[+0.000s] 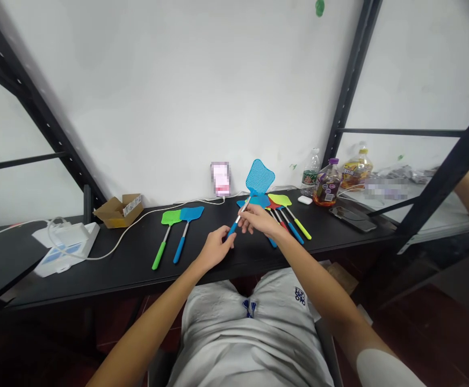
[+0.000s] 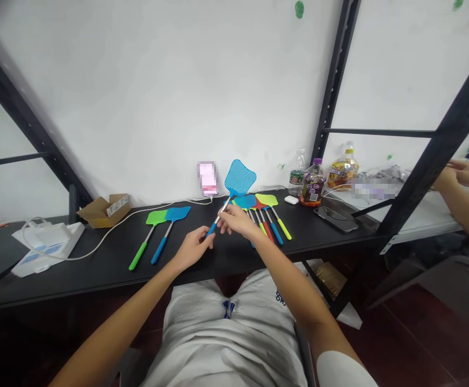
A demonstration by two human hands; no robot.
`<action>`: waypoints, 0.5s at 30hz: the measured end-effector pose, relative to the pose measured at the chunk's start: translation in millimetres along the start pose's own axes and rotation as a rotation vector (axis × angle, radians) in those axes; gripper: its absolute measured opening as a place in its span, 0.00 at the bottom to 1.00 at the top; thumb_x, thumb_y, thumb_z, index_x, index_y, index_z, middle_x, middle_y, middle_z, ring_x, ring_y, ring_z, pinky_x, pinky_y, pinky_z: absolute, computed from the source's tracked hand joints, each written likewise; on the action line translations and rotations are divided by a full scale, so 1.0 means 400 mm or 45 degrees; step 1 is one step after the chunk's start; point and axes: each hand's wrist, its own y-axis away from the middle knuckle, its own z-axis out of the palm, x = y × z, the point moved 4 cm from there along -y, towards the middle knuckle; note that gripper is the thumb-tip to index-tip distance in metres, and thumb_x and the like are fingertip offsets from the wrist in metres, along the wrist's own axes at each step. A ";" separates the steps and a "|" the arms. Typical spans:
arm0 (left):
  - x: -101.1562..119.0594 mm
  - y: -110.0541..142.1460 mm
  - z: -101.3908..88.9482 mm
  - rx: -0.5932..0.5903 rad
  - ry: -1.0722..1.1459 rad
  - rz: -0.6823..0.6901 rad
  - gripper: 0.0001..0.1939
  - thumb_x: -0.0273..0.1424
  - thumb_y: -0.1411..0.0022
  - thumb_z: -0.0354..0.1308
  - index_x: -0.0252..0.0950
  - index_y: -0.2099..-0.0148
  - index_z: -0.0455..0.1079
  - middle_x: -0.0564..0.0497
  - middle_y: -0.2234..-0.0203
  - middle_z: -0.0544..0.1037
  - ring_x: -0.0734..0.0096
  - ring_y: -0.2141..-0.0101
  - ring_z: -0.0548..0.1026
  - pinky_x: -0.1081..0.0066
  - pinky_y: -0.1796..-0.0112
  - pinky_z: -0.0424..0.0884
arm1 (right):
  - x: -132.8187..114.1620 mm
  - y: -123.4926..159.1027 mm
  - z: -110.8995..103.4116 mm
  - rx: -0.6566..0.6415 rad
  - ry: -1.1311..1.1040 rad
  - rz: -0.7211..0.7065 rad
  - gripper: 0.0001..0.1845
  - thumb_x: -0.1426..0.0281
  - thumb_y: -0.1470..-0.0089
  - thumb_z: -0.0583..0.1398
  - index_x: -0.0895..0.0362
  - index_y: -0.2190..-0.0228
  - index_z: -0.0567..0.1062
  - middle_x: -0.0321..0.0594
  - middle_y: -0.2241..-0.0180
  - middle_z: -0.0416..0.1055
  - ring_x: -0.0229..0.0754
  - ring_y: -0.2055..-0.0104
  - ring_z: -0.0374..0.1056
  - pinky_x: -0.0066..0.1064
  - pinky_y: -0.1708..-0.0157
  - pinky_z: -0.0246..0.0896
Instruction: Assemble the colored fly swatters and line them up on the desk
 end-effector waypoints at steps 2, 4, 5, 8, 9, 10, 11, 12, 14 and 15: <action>-0.011 0.001 -0.006 0.024 0.062 0.005 0.17 0.41 0.32 0.50 0.37 0.69 0.69 0.55 0.81 0.73 0.71 0.78 0.69 0.72 0.70 0.63 | 0.006 -0.008 0.006 0.043 -0.059 -0.060 0.06 0.68 0.39 0.55 0.57 0.67 0.66 0.34 0.77 0.71 0.34 0.82 0.68 0.22 0.86 0.55; -0.014 0.004 -0.008 0.018 0.160 -0.011 0.18 0.42 0.32 0.50 0.38 0.71 0.68 0.56 0.84 0.70 0.72 0.80 0.67 0.72 0.71 0.61 | 0.012 -0.017 -0.006 0.135 -0.082 -0.097 0.08 0.65 0.40 0.56 0.56 0.69 0.66 0.33 0.78 0.70 0.33 0.82 0.67 0.22 0.85 0.54; -0.013 0.005 -0.008 0.009 0.207 -0.025 0.18 0.43 0.32 0.50 0.38 0.71 0.68 0.56 0.85 0.69 0.72 0.80 0.66 0.72 0.72 0.61 | 0.016 -0.021 -0.019 0.192 -0.083 -0.102 0.09 0.64 0.41 0.56 0.56 0.70 0.66 0.33 0.78 0.69 0.33 0.82 0.66 0.23 0.85 0.54; -0.013 0.007 -0.005 0.005 0.269 -0.057 0.18 0.43 0.33 0.52 0.38 0.72 0.68 0.56 0.85 0.69 0.72 0.80 0.65 0.72 0.72 0.60 | 0.027 -0.029 -0.079 0.373 -0.055 -0.081 0.12 0.61 0.42 0.57 0.55 0.71 0.65 0.33 0.78 0.68 0.33 0.82 0.65 0.24 0.84 0.54; -0.015 0.006 -0.004 0.010 0.273 -0.064 0.18 0.43 0.33 0.52 0.38 0.71 0.68 0.56 0.85 0.69 0.72 0.80 0.65 0.72 0.72 0.60 | 0.029 -0.030 -0.102 0.419 -0.044 -0.074 0.13 0.60 0.42 0.57 0.55 0.72 0.65 0.33 0.78 0.68 0.33 0.81 0.64 0.24 0.84 0.53; -0.019 0.005 -0.003 0.016 0.271 -0.070 0.17 0.43 0.33 0.52 0.38 0.71 0.68 0.56 0.85 0.69 0.72 0.80 0.66 0.72 0.71 0.61 | 0.029 -0.029 -0.124 0.461 -0.035 -0.071 0.14 0.59 0.41 0.56 0.55 0.72 0.64 0.34 0.78 0.67 0.33 0.81 0.63 0.25 0.84 0.53; -0.024 0.003 -0.002 0.030 0.275 -0.081 0.17 0.42 0.33 0.51 0.38 0.69 0.68 0.56 0.85 0.70 0.72 0.80 0.66 0.72 0.71 0.62 | 0.028 -0.027 -0.144 0.497 -0.025 -0.070 0.15 0.58 0.40 0.55 0.55 0.73 0.63 0.34 0.78 0.67 0.33 0.81 0.62 0.25 0.83 0.53; -0.031 0.002 -0.001 0.044 0.287 -0.099 0.15 0.42 0.33 0.51 0.38 0.68 0.68 0.56 0.84 0.70 0.72 0.79 0.67 0.72 0.71 0.62 | 0.025 -0.023 -0.161 0.523 -0.015 -0.070 0.15 0.58 0.40 0.54 0.54 0.73 0.62 0.35 0.78 0.68 0.33 0.80 0.62 0.25 0.83 0.53; -0.045 -0.002 0.001 0.069 0.344 -0.136 0.13 0.41 0.33 0.52 0.38 0.65 0.66 0.56 0.83 0.72 0.71 0.79 0.70 0.72 0.71 0.64 | 0.018 -0.015 -0.178 0.509 0.017 -0.045 0.15 0.60 0.40 0.54 0.54 0.74 0.63 0.37 0.77 0.70 0.35 0.78 0.65 0.26 0.81 0.54; -0.051 -0.003 0.003 0.083 0.383 -0.152 0.12 0.41 0.34 0.53 0.39 0.65 0.64 0.55 0.82 0.74 0.71 0.78 0.71 0.73 0.71 0.65 | 0.015 -0.012 -0.176 0.457 0.035 -0.016 0.13 0.62 0.41 0.55 0.55 0.74 0.64 0.39 0.76 0.71 0.37 0.77 0.66 0.26 0.81 0.56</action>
